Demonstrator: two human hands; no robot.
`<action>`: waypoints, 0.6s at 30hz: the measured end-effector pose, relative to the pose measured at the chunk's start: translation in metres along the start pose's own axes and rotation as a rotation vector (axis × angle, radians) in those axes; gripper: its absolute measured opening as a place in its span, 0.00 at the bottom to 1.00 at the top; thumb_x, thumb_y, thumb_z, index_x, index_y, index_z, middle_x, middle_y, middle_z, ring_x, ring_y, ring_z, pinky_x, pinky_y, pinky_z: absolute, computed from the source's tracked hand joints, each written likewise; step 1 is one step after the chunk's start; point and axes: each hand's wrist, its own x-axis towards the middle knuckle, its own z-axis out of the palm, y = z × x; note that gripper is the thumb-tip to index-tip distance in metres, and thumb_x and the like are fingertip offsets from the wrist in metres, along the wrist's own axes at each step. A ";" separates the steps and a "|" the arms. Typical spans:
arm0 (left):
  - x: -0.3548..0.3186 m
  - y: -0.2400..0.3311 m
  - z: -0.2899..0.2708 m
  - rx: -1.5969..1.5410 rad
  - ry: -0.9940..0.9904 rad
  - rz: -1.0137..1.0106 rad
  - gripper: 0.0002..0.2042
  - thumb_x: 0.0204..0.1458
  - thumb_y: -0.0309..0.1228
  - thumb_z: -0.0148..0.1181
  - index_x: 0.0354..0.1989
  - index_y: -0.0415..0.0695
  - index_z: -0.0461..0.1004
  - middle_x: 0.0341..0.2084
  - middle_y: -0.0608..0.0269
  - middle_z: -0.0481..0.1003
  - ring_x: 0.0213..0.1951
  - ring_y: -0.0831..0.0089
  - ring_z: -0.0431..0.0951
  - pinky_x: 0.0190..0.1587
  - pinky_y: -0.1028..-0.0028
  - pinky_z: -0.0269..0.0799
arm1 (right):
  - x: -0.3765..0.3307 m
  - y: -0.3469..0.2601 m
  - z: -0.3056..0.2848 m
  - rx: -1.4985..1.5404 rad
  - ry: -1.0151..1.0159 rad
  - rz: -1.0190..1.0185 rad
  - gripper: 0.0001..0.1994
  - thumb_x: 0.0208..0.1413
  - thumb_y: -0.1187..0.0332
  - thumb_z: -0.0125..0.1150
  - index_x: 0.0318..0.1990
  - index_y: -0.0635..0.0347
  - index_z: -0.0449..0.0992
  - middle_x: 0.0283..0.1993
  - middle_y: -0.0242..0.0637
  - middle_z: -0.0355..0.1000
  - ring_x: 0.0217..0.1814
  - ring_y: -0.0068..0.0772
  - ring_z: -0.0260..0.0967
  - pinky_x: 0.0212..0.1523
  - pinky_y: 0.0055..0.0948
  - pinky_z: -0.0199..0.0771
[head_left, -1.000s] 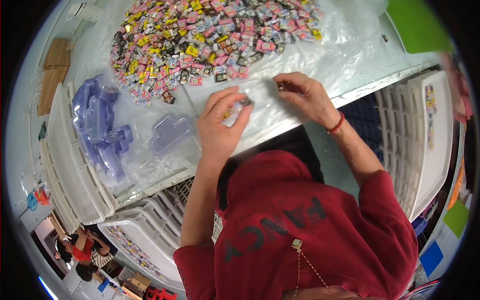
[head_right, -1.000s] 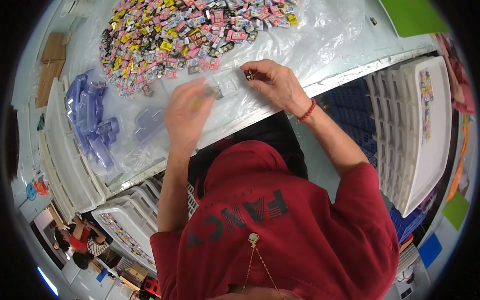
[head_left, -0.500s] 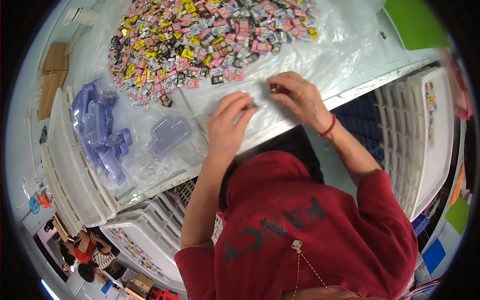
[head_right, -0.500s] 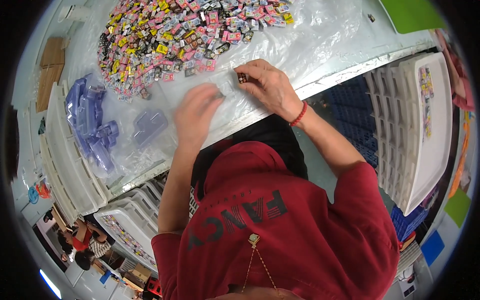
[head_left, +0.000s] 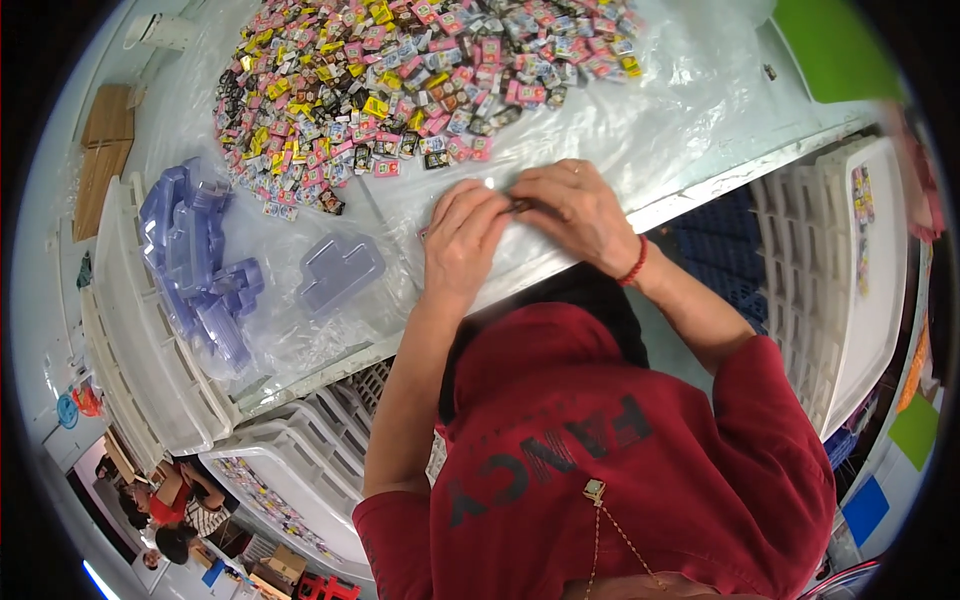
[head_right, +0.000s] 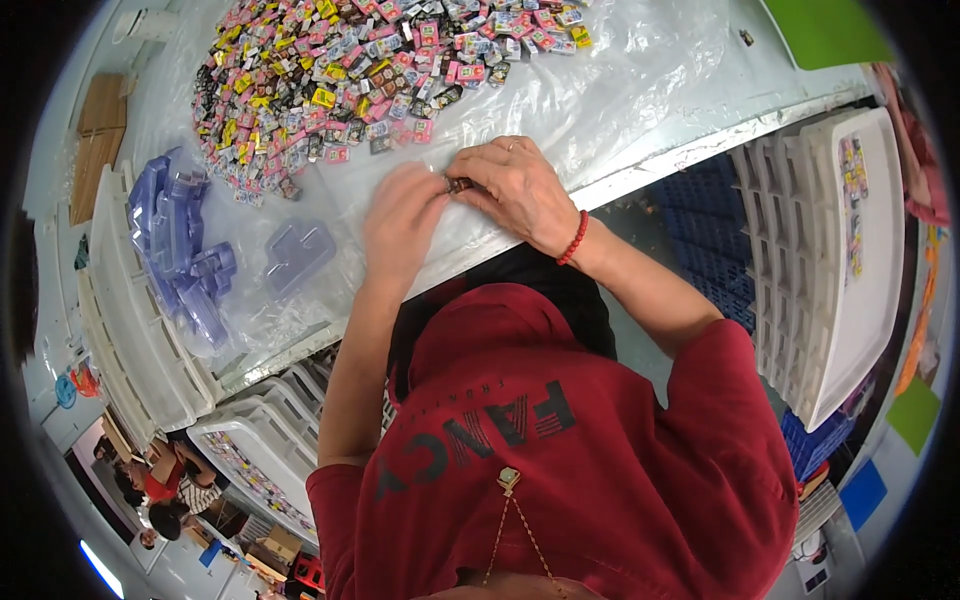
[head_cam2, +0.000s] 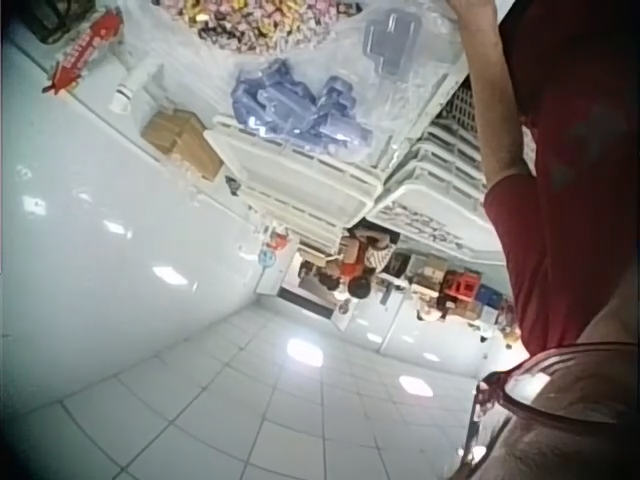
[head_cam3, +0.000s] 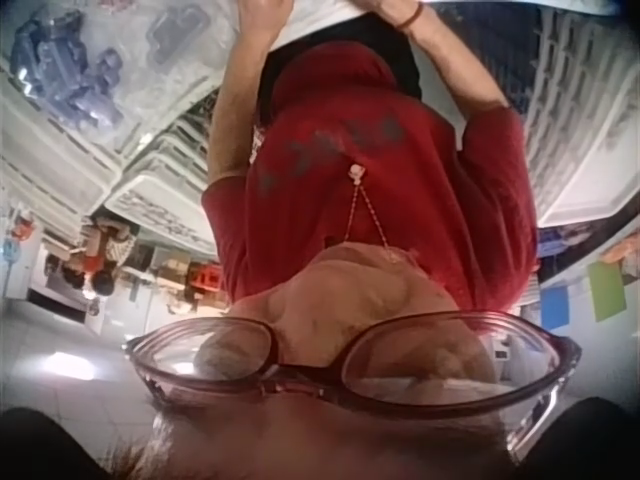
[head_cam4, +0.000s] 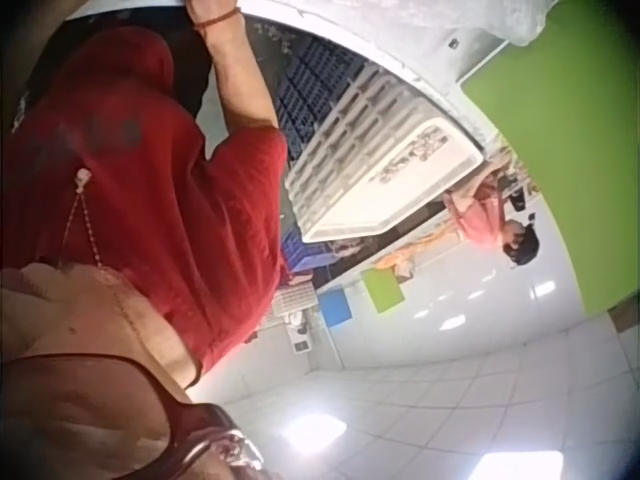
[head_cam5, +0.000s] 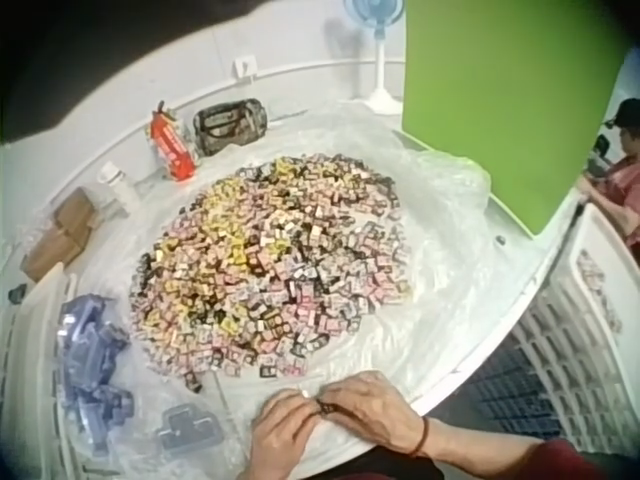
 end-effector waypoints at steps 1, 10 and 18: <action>-0.001 0.000 0.000 -0.014 -0.004 -0.025 0.10 0.41 0.20 0.66 0.35 0.39 0.77 0.36 0.60 0.75 0.43 0.60 0.75 0.47 0.65 0.71 | 0.000 0.000 0.000 -0.021 0.020 -0.022 0.12 0.46 0.68 0.67 0.40 0.56 0.75 0.37 0.32 0.74 0.41 0.37 0.70 0.48 0.35 0.65; -0.004 -0.004 -0.003 -0.051 -0.013 -0.045 0.06 0.43 0.20 0.64 0.31 0.39 0.78 0.35 0.60 0.76 0.41 0.62 0.76 0.44 0.67 0.73 | 0.007 -0.001 -0.005 -0.161 -0.103 -0.093 0.10 0.42 0.72 0.67 0.35 0.59 0.78 0.42 0.36 0.75 0.42 0.37 0.71 0.46 0.33 0.67; -0.003 -0.005 -0.003 -0.077 0.025 -0.030 0.05 0.44 0.19 0.62 0.30 0.37 0.77 0.34 0.59 0.76 0.39 0.61 0.77 0.41 0.68 0.74 | -0.004 0.000 0.006 -0.234 0.092 -0.198 0.10 0.42 0.74 0.64 0.35 0.60 0.78 0.41 0.37 0.74 0.39 0.37 0.71 0.43 0.35 0.70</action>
